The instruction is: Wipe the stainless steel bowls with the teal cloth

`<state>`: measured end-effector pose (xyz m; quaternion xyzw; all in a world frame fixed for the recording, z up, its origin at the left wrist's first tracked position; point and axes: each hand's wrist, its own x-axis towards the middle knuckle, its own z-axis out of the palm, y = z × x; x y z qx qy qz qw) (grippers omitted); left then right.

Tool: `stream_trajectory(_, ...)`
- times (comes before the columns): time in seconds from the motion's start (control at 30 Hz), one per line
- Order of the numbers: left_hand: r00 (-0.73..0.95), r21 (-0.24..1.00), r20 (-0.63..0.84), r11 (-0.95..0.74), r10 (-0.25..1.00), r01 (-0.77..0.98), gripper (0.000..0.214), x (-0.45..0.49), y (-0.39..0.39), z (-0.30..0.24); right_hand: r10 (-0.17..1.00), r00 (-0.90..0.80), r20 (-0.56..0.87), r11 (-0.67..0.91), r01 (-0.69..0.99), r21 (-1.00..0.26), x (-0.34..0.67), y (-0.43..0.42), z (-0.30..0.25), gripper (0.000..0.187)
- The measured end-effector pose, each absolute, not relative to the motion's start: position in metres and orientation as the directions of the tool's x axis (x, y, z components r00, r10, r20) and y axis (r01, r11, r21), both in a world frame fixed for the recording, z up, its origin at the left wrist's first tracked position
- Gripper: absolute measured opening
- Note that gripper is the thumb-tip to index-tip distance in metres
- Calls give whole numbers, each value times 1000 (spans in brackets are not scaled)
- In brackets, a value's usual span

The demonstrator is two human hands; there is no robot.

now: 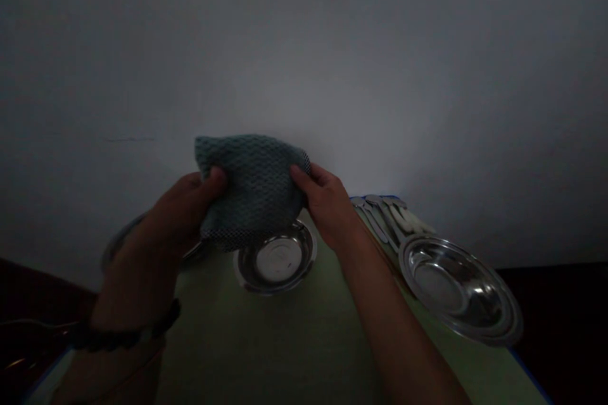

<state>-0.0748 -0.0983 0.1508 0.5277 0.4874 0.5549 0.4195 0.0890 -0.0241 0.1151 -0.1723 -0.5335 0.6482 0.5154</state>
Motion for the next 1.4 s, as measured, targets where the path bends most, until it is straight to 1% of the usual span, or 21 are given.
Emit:
stream_trajectory(0.07,-129,985,172,-171,977,20,48,-75,-97,151,867,-337,367,213,-416,-884,91,-23,115,24)
stream_trajectory(0.13,-153,986,165,-166,974,4,44,-76,-95,150,869,-296,396,287,-349,-892,94,-22,116,24)
stream_trajectory(0.23,-124,979,203,-202,971,24,35,-77,-94,148,867,-258,427,352,-291,-890,99,-18,117,23)
stream_trajectory(0.3,-100,969,244,-238,965,60,38,-78,-94,147,867,-244,435,379,-244,-893,102,-15,116,23)
stream_trajectory(0.4,-83,962,265,-258,961,89,43,-76,-92,145,876,-227,426,423,-65,-904,103,-11,112,26)
stream_trajectory(0.47,-84,964,257,-250,963,88,43,-74,-92,145,872,-182,455,466,23,-884,101,-11,108,31)
stream_trajectory(0.53,-77,970,230,-223,970,96,44,-74,-93,145,836,-144,529,538,31,-842,100,-15,107,47)
stream_trajectory(0.57,-60,974,205,-198,977,108,44,-74,-93,146,808,-156,568,579,29,-815,100,-17,107,56)
stream_trajectory(0.6,-33,977,176,-171,984,130,44,-74,-94,146,776,-202,598,617,40,-786,101,-20,109,60)
stream_trajectory(0.63,-4,977,149,-146,989,158,43,-74,-95,147,739,-282,612,650,63,-757,101,-23,111,58)
stream_trajectory(0.67,16,974,130,-131,991,187,42,-75,-97,147,702,-384,601,676,90,-732,103,-25,114,50)
stream_trajectory(0.73,30,964,117,-121,993,237,37,-75,-98,148,646,-562,517,688,135,-713,106,-29,119,33)
stream_trajectory(0.8,20,952,124,-125,992,279,34,-76,-99,148,631,-640,439,667,158,-728,109,-31,123,31)
stream_trajectory(0.87,16,937,127,-125,992,327,33,-76,-99,148,626,-662,411,642,140,-754,113,-31,124,38)
stream_trajectory(0.93,28,910,118,-120,993,398,33,-77,-99,148,609,-670,425,628,79,-774,117,-32,126,44)
stream_trajectory(1.03,63,854,98,-117,993,507,31,-77,-98,149,576,-656,488,631,-22,-776,124,-35,131,38)
stream_trajectory(1.1,96,813,96,-134,991,566,29,-77,-98,150,535,-676,507,671,-24,-741,127,-39,136,33)
stream_trajectory(1.2,165,735,107,-190,980,651,26,-75,-98,151,478,-748,460,748,73,-660,130,-43,141,25)
stream_trajectory(1.27,182,707,126,-217,975,674,26,-74,-98,151,487,-770,412,771,158,-617,130,-43,142,20)
stream_trajectory(1.4,140,750,168,-218,976,624,39,-76,-99,151,557,-756,343,757,293,-584,132,-40,142,15)
